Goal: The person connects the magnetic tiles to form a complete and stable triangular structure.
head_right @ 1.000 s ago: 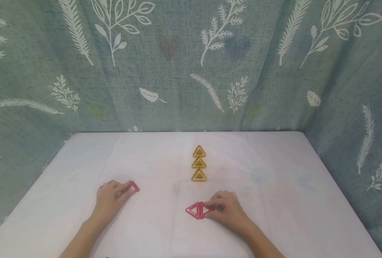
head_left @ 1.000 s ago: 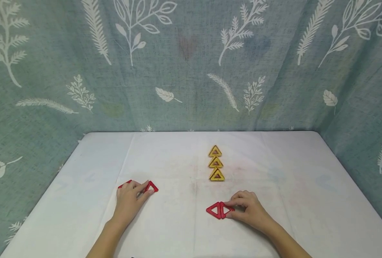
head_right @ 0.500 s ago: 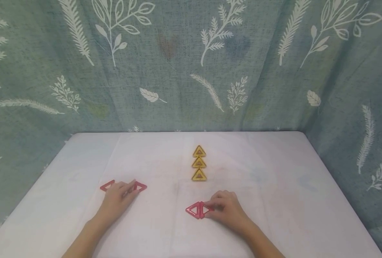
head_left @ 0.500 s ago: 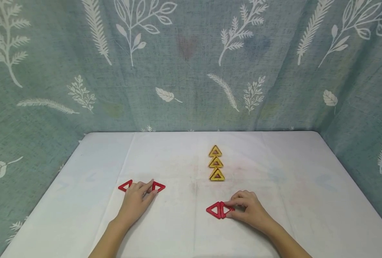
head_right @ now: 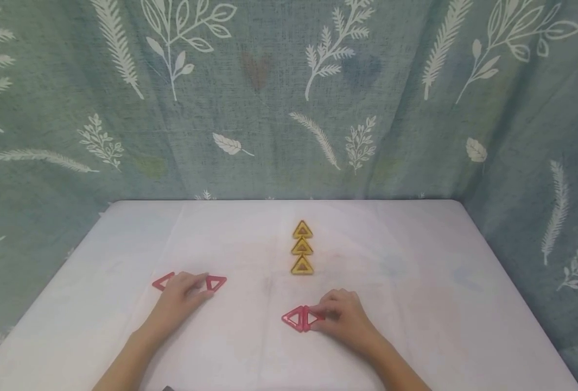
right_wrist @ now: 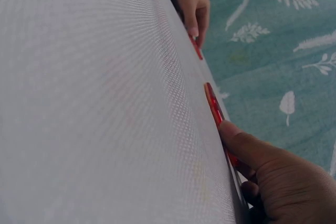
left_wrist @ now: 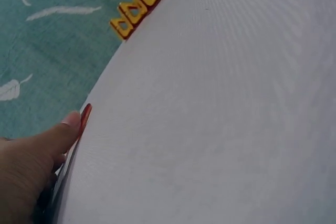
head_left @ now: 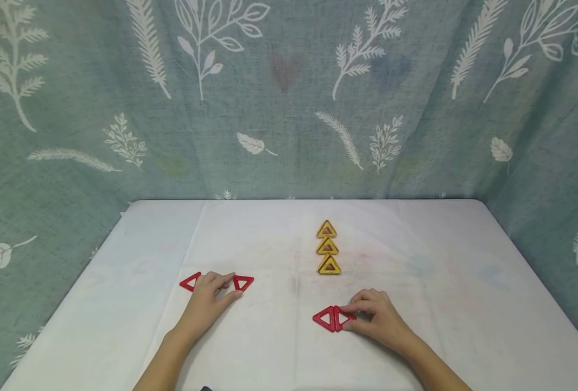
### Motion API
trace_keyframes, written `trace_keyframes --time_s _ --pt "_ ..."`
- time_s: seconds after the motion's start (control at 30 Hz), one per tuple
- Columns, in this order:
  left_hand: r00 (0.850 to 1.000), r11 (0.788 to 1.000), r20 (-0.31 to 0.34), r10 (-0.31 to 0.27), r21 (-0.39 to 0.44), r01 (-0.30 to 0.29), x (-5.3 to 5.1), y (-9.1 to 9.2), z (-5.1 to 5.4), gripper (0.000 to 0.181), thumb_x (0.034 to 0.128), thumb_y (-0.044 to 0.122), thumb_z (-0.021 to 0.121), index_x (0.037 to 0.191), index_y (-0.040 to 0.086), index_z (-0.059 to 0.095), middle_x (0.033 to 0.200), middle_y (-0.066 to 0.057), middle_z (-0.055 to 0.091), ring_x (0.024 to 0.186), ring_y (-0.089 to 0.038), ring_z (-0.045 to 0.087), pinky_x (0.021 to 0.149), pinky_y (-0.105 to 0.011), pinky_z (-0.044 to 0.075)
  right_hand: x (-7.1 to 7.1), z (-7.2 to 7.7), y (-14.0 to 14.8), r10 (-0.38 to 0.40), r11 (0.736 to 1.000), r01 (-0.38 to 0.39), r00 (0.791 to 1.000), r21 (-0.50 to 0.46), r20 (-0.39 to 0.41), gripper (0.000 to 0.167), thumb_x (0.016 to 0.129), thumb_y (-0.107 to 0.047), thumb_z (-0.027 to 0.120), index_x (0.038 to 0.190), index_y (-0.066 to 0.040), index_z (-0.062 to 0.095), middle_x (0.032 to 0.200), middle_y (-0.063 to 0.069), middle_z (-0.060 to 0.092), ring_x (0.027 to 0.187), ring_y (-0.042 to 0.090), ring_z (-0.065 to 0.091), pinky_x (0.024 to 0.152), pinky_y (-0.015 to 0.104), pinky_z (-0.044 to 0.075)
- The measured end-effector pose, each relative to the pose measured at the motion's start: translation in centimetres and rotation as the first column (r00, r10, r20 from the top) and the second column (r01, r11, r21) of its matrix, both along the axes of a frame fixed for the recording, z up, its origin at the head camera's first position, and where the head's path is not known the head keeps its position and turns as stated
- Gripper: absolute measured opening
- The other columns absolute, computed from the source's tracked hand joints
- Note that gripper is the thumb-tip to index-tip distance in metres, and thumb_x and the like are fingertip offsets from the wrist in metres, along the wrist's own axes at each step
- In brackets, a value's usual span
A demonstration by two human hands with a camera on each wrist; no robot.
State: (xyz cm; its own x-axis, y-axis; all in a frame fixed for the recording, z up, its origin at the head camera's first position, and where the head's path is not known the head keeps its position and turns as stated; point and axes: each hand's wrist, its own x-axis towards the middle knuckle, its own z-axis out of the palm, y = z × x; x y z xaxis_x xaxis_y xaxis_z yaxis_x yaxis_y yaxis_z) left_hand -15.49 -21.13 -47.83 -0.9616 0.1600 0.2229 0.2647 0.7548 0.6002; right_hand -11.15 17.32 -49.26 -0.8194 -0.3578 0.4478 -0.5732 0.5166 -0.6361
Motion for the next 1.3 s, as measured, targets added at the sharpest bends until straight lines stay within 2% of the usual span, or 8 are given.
trace_keyframes --time_s 0.2,0.43,0.8,1.1,1.3 --pt "1.000 0.999 -0.014 0.025 0.022 -0.025 0.0 0.6 0.0 0.048 0.0753 0.026 0.079 0.118 0.007 0.067 0.089 0.004 0.056 0.090 -0.013 0.043 0.075 -0.030 0.043 -0.1 0.2 0.0 0.004 1.000 -0.004 1.000 -0.001 -0.014 0.030 0.064 -0.024 0.085 0.093 -0.020 0.076 0.087 -0.015 0.061 0.079 0.002 0.046 0.073 0.027 0.030" --pt "0.998 0.999 -0.046 0.034 0.010 -0.033 0.2 1.6 0.1 0.048 0.0715 0.025 0.082 0.114 0.006 0.069 0.084 0.003 0.056 0.084 -0.013 0.041 0.071 -0.029 0.039 0.1 0.4 0.1 0.004 1.000 -0.003 0.999 -0.007 0.034 0.029 0.066 -0.024 0.084 0.094 -0.019 0.076 0.088 -0.014 0.061 0.080 0.003 0.046 0.074 0.027 0.029" --pt "0.995 1.000 -0.100 -0.019 0.009 0.020 0.0 3.6 -0.2 0.048 0.0690 0.030 0.083 0.110 0.007 0.071 0.081 0.007 0.055 0.082 -0.011 0.043 0.069 -0.029 0.039 0.1 0.2 0.2 -0.002 1.000 0.001 1.000 0.005 0.031 0.029 0.067 -0.026 0.083 0.095 -0.021 0.076 0.088 -0.015 0.060 0.081 0.002 0.047 0.074 0.029 0.030" --pt "0.996 0.998 -0.072 -0.059 -0.002 0.059 -0.3 5.6 -0.2 0.048 0.0691 0.032 0.083 0.109 0.008 0.072 0.079 0.007 0.054 0.080 -0.008 0.041 0.070 -0.028 0.037 0.2 0.2 0.0 0.001 1.000 -0.001 1.000 0.002 0.019 0.029 0.066 -0.023 0.084 0.094 -0.019 0.076 0.088 -0.015 0.061 0.080 0.002 0.047 0.073 0.027 0.029" --pt "0.983 0.993 -0.137 -0.119 -0.023 0.117 -0.4 7.1 -0.2 0.045 0.0671 0.031 0.084 0.105 0.009 0.073 0.076 0.007 0.052 0.077 -0.008 0.040 0.071 -0.029 0.035 0.2 0.3 0.0 -0.009 1.000 0.008 1.000 0.011 0.025 0.029 0.066 -0.025 0.084 0.094 -0.020 0.077 0.087 -0.015 0.060 0.081 0.002 0.047 0.073 0.028 0.029"
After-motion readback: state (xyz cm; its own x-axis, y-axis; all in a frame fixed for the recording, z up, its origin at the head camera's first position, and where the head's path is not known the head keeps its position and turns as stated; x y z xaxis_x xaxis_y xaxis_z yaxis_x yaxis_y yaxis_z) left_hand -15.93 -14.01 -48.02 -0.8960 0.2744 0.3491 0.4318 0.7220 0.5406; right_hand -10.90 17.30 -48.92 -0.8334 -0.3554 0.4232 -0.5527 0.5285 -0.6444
